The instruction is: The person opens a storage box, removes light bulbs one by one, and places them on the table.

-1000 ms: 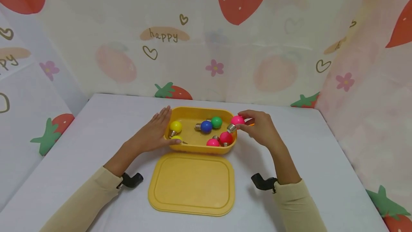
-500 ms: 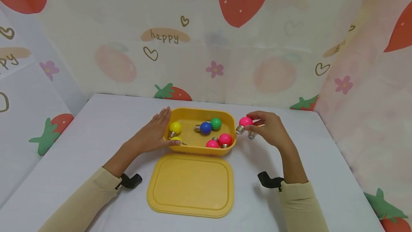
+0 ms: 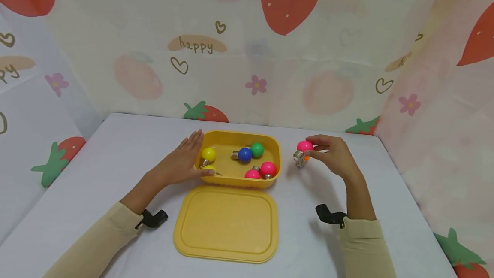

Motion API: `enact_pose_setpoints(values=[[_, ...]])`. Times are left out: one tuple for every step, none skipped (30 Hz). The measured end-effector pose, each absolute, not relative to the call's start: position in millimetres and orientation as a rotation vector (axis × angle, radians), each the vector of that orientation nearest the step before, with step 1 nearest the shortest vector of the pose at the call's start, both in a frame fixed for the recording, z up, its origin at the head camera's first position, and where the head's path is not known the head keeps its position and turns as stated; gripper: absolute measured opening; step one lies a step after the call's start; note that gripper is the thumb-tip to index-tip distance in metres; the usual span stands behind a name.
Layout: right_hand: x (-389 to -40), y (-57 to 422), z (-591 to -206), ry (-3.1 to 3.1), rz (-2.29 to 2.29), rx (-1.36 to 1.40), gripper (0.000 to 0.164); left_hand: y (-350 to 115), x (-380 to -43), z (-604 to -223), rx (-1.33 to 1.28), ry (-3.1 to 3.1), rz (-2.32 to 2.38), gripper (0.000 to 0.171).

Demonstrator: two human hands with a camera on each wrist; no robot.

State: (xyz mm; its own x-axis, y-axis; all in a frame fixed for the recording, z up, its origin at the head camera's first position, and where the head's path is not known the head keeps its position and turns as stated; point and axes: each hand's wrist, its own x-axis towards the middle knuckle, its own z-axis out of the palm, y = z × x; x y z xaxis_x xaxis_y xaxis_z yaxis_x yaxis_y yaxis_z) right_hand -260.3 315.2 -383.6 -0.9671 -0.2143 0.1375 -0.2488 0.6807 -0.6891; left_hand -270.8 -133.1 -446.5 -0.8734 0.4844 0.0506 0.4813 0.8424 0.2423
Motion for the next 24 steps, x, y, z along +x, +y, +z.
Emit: enact_pose_setpoints(values=[[-260.7,317.4,-384.0,-2.839,1.162,0.382,0.046,-133.3,-270.5,-446.1,0.788,3.001,0.395,0.125],[-261.0,319.5,-384.5,-2.844,1.150,0.365,0.047,-133.3,-270.2,-445.5,0.788,2.998,0.402,0.124],[-261.5,321.9,-385.3,-2.847,1.138,0.354,0.048,-133.3,-269.9,-444.9,0.790,2.996,0.410,0.124],[-261.6,324.0,-385.8,-2.851,1.131,0.335,0.048,-133.3,-269.5,-444.4,0.789,2.994,0.413,0.124],[-261.7,326.2,-386.4,-2.855,1.124,0.319,0.048,-133.4,-269.2,-443.9,0.789,2.992,0.418,0.124],[-261.8,328.2,-386.9,-2.856,1.120,0.309,0.047,-133.4,-268.9,-443.6,0.789,2.992,0.420,0.124],[-261.9,330.2,-387.5,-2.857,1.122,0.301,0.047,-133.6,-268.7,-443.4,0.789,2.992,0.421,0.124],[-261.9,331.8,-387.7,-2.856,1.127,0.292,0.046,-133.7,-268.6,-443.4,0.790,2.993,0.418,0.124],[-262.0,333.3,-387.9,-2.854,1.139,0.289,0.045,-133.9,-268.5,-443.6,0.790,2.996,0.413,0.124],[-262.0,334.5,-387.9,-2.851,1.154,0.285,0.044,-134.2,-268.4,-443.8,0.789,2.998,0.408,0.124],[-262.3,335.6,-388.1,-2.848,1.165,0.290,0.044,-134.4,-268.4,-444.0,0.788,2.999,0.404,0.124],[-262.7,336.6,-388.5,-2.847,1.176,0.295,0.044,-134.6,-268.4,-444.2,0.786,3.000,0.404,0.124],[-263.1,337.5,-388.8,-2.846,1.184,0.299,0.044,-134.7,-268.3,-444.3,0.786,3.000,0.404,0.124],[-263.4,338.4,-389.2,-2.849,1.189,0.298,0.044,-134.8,-268.2,-444.4,0.785,3.000,0.408,0.124],[-264.0,339.8,-390.1,-2.854,1.188,0.300,0.043,-134.7,-268.2,-444.4,0.784,2.999,0.411,0.124],[-264.5,341.3,-391.2,-2.858,1.188,0.300,0.043,-134.6,-268.2,-444.3,0.784,2.999,0.415,0.123],[-265.2,343.4,-392.9,-2.862,1.185,0.299,0.042,-134.5,-268.3,-444.2,0.786,3.000,0.415,0.123],[-265.6,345.3,-394.4,-2.865,1.183,0.296,0.042,-134.3,-268.4,-444.1,0.788,3.000,0.414,0.123],[-265.7,347.1,-395.6,-2.865,1.185,0.291,0.041,-134.0,-268.4,-444.0,0.791,3.000,0.414,0.123],[-265.7,348.7,-396.9,-2.864,1.194,0.285,0.042,-133.8,-268.5,-444.1,0.792,3.000,0.413,0.123],[-265.9,350.0,-398.0,-2.857,1.206,0.282,0.042,-133.7,-268.7,-444.3,0.792,3.000,0.410,0.123],[-265.9,351.1,-398.9,-2.850,1.214,0.278,0.042,-133.6,-268.9,-444.5,0.793,3.001,0.407,0.123],[-265.7,351.8,-399.5,-2.843,1.221,0.273,0.042,-133.4,-269.0,-444.7,0.793,3.001,0.405,0.123],[-265.5,352.1,-399.7,-2.835,1.232,0.269,0.042,-133.3,-269.1,-444.9,0.794,3.001,0.408,0.123]])
